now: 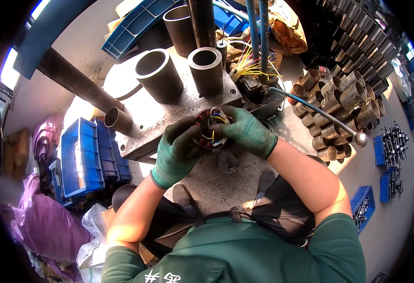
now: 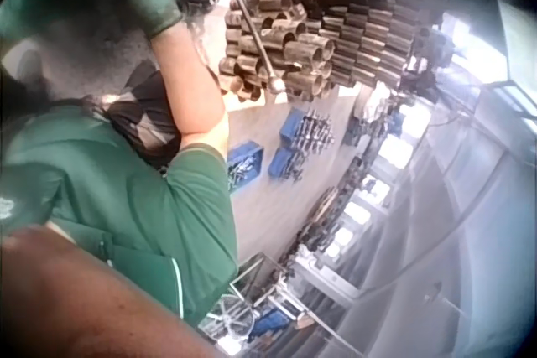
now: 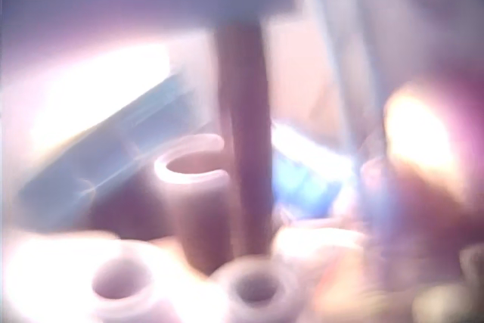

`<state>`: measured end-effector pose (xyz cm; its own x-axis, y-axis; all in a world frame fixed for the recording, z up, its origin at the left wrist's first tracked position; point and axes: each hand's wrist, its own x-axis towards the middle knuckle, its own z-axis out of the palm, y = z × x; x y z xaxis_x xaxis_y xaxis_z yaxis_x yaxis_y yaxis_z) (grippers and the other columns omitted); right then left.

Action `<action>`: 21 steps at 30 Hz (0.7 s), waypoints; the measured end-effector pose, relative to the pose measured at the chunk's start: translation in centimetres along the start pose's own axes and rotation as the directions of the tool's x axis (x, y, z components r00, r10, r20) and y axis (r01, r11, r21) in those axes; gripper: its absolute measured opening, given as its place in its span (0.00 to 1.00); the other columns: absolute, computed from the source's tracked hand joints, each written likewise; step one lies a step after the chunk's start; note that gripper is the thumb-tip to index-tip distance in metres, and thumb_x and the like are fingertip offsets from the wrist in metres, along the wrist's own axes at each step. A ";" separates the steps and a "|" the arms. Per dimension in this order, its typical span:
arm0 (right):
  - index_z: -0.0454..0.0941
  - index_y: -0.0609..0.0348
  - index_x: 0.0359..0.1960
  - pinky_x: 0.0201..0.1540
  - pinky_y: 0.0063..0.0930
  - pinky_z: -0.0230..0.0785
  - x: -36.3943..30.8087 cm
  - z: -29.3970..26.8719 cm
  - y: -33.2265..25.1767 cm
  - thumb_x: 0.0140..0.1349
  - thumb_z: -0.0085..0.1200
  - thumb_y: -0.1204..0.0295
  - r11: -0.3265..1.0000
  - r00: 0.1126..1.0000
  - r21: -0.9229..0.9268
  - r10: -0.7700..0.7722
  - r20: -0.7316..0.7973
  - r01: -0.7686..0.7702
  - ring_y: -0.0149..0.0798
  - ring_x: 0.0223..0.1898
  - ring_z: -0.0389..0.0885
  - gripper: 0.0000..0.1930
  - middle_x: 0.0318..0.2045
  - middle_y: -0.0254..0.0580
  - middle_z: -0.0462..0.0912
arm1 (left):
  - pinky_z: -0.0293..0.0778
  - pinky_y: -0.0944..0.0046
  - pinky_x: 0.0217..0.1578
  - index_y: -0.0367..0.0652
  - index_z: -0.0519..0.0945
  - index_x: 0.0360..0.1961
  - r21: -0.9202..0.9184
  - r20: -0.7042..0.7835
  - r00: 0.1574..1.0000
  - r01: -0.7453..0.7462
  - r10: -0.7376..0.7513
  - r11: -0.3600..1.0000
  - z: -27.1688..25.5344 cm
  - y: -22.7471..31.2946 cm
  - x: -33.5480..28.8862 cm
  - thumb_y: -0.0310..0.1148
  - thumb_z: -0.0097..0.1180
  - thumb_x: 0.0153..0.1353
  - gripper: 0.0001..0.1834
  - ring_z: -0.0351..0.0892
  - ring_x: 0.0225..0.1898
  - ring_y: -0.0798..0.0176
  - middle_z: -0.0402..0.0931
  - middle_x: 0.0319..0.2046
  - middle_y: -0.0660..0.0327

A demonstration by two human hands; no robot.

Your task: The person fits stator coils into metal casings, presses the components together using a press machine, and deposits the assembled units into a wire basket.

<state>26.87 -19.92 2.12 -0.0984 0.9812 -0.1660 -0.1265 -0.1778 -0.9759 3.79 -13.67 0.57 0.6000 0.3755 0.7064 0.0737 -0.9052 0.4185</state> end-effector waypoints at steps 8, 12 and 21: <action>0.83 0.60 0.52 0.49 0.28 0.80 0.2 -1.8 0.7 0.66 0.60 0.76 0.928 0.998 -0.373 -0.019 -0.066 -0.007 0.30 0.45 0.86 0.13 0.42 0.37 0.88 | 0.83 0.51 0.47 0.45 0.77 0.62 -0.035 0.046 0.998 -0.052 0.053 0.998 1.2 0.3 -0.1 0.21 0.75 0.49 0.36 0.84 0.51 0.42 0.78 0.58 0.46; 0.83 0.61 0.56 0.55 0.34 0.81 -1.3 -4.7 -0.1 0.61 0.60 0.74 0.741 0.995 -0.671 -0.063 -0.079 -0.007 0.39 0.50 0.89 0.20 0.48 0.49 0.89 | 0.81 0.47 0.52 0.43 0.77 0.62 -0.065 0.117 0.992 0.047 -0.039 0.997 1.7 -0.4 0.0 0.20 0.70 0.52 0.33 0.81 0.53 0.38 0.78 0.59 0.46; 0.88 0.58 0.49 0.45 0.45 0.81 -12.2 -24.7 6.8 0.61 0.58 0.64 0.028 0.958 -0.958 0.052 -0.284 -0.285 0.54 0.40 0.90 0.18 0.41 0.55 0.90 | 0.78 0.45 0.52 0.41 0.82 0.54 0.041 0.553 0.820 0.149 -0.147 0.988 1.3 -0.9 -1.6 0.30 0.67 0.58 0.21 0.81 0.50 0.37 0.82 0.52 0.46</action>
<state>51.57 -31.26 -6.01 0.1792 0.9516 -0.2496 0.9702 -0.2130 -0.1154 3.82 -13.74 -1.66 0.9217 0.3307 0.2025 0.1951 -0.8467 0.4949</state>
